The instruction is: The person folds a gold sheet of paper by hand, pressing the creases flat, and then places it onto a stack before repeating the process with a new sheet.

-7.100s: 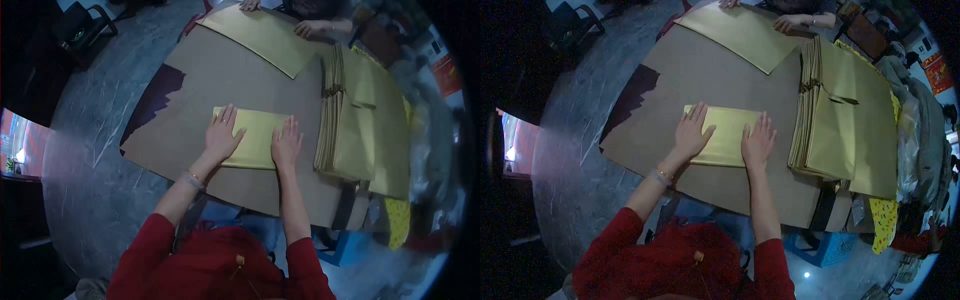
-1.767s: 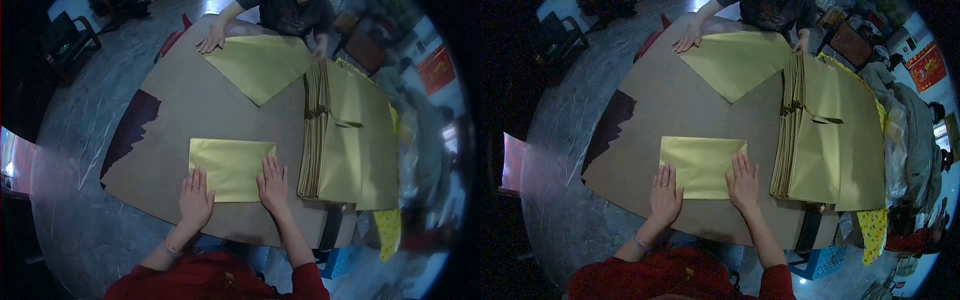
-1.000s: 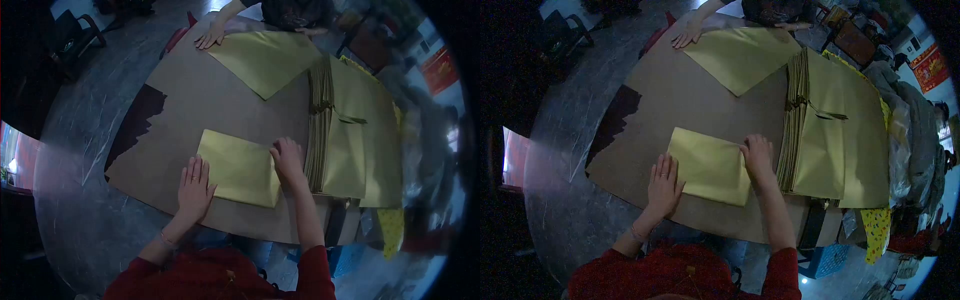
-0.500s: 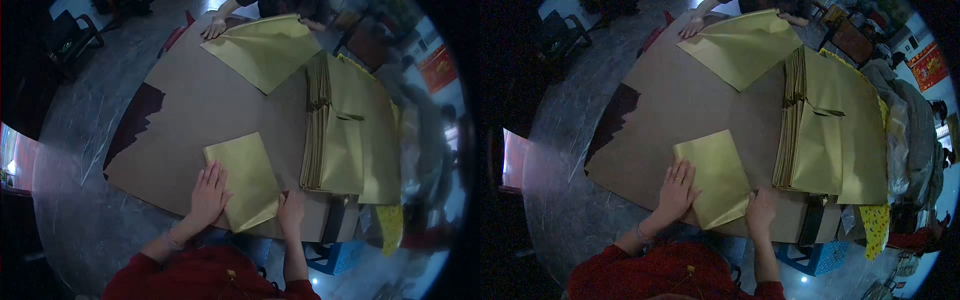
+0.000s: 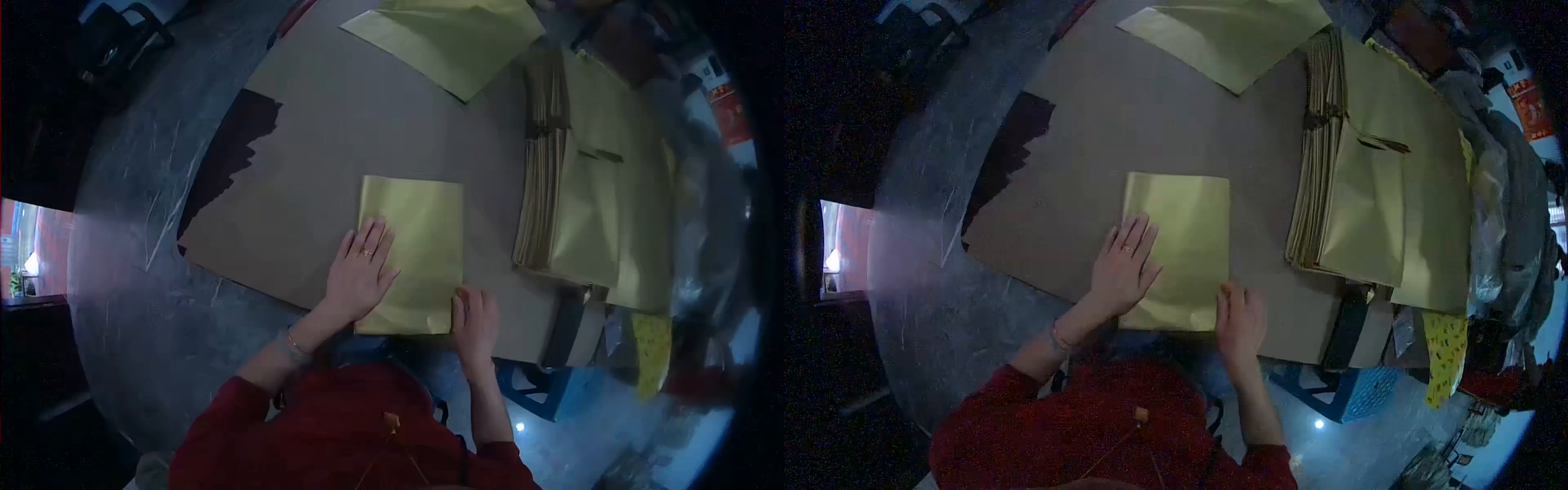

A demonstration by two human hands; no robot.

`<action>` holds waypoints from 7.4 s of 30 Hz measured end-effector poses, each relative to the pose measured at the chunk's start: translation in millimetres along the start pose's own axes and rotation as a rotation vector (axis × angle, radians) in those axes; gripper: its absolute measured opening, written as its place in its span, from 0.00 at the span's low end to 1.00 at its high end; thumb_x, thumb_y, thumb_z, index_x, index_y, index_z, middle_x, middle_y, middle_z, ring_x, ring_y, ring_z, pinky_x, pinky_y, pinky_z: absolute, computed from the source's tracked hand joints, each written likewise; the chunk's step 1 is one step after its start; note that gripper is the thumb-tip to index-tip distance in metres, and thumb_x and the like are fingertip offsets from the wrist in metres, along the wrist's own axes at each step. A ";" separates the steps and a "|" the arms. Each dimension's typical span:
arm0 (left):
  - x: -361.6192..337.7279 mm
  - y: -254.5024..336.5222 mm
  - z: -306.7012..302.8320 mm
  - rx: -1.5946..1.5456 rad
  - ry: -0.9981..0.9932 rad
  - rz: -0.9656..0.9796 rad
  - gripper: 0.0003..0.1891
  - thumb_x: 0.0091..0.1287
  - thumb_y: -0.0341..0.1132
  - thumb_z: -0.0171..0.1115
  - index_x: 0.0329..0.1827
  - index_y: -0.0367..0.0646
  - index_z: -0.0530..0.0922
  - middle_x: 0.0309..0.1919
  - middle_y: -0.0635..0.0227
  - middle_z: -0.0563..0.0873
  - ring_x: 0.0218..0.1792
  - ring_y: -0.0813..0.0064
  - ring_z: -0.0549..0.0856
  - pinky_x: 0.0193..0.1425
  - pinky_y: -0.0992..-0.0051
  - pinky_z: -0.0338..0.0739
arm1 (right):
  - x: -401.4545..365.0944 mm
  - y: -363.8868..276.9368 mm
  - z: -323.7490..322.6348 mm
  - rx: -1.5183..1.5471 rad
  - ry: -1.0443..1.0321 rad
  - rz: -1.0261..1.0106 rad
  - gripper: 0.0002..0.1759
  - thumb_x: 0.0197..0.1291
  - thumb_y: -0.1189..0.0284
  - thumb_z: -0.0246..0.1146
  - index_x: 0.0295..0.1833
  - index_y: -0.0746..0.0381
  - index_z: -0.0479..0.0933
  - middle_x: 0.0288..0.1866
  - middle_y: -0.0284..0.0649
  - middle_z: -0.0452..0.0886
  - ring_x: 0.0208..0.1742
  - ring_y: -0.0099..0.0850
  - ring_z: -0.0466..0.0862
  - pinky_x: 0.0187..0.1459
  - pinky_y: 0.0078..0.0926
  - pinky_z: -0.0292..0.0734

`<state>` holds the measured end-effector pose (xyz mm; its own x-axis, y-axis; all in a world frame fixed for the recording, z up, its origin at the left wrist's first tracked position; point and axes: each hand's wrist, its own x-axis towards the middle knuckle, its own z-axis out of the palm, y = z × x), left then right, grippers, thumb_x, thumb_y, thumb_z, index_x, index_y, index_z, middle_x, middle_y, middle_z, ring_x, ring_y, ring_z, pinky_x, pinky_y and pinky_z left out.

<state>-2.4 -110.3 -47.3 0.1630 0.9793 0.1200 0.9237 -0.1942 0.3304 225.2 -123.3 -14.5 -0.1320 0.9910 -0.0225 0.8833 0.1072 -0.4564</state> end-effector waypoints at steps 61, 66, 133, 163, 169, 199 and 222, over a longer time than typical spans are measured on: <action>-31.2 19.1 12.2 0.022 0.049 -0.079 0.32 0.66 0.47 0.53 0.70 0.36 0.63 0.67 0.52 0.64 0.70 0.54 0.60 0.73 0.57 0.55 | 132.6 -64.0 45.3 -0.143 -0.346 -0.914 0.22 0.71 0.56 0.43 0.67 0.40 0.69 0.77 0.33 0.55 0.76 0.34 0.55 0.74 0.50 0.44; -29.8 19.5 11.9 0.055 0.047 -0.080 0.34 0.64 0.47 0.56 0.70 0.37 0.63 0.65 0.52 0.67 0.69 0.55 0.63 0.73 0.58 0.56 | 167.1 -71.7 64.7 -0.163 -0.180 -0.820 0.23 0.72 0.55 0.42 0.68 0.40 0.68 0.76 0.35 0.56 0.77 0.34 0.53 0.74 0.50 0.42; 2.5 -19.2 -9.4 0.051 0.001 -0.102 0.33 0.66 0.46 0.52 0.71 0.39 0.60 0.72 0.60 0.61 0.72 0.62 0.60 0.73 0.55 0.53 | 2.2 -10.0 31.3 -0.149 -0.090 -0.271 0.31 0.64 0.61 0.53 0.67 0.69 0.64 0.72 0.51 0.61 0.73 0.45 0.60 0.71 0.55 0.48; 74.3 -91.7 -35.0 0.152 -0.145 0.237 0.58 0.48 0.77 0.52 0.73 0.40 0.55 0.74 0.61 0.58 0.74 0.63 0.56 0.76 0.52 0.45 | -1.8 -3.7 33.6 -0.234 -0.075 -0.219 0.33 0.67 0.57 0.48 0.72 0.63 0.58 0.76 0.44 0.55 0.76 0.39 0.55 0.71 0.58 0.43; 69.1 -88.7 -30.9 0.206 -0.121 0.174 0.57 0.48 0.77 0.50 0.73 0.40 0.56 0.74 0.61 0.58 0.74 0.63 0.57 0.75 0.52 0.47 | -2.0 1.5 38.0 -0.257 -0.093 -0.228 0.34 0.67 0.56 0.49 0.73 0.63 0.55 0.76 0.44 0.54 0.77 0.38 0.53 0.71 0.58 0.41; -39.5 -5.7 -14.9 0.057 -0.068 0.185 0.38 0.65 0.55 0.56 0.72 0.42 0.60 0.72 0.58 0.61 0.71 0.58 0.61 0.72 0.54 0.56 | -52.5 19.3 23.0 0.209 0.378 -0.008 0.16 0.64 0.70 0.58 0.55 0.64 0.75 0.49 0.45 0.78 0.46 0.44 0.80 0.47 0.39 0.75; 19.3 75.4 -108.9 -1.400 -0.058 -0.587 0.21 0.73 0.42 0.53 0.58 0.32 0.71 0.48 0.63 0.80 0.48 0.77 0.80 0.53 0.76 0.75 | -21.3 5.1 -14.4 1.195 0.039 0.245 0.26 0.70 0.66 0.56 0.67 0.67 0.63 0.47 0.38 0.79 0.46 0.22 0.77 0.46 0.20 0.73</action>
<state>32.6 -112.2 81.8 -0.0552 0.9292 -0.3654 -0.1972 0.3486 0.9163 238.9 -142.7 -3.5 0.0119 0.9786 -0.2055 -0.0895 -0.2037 -0.9749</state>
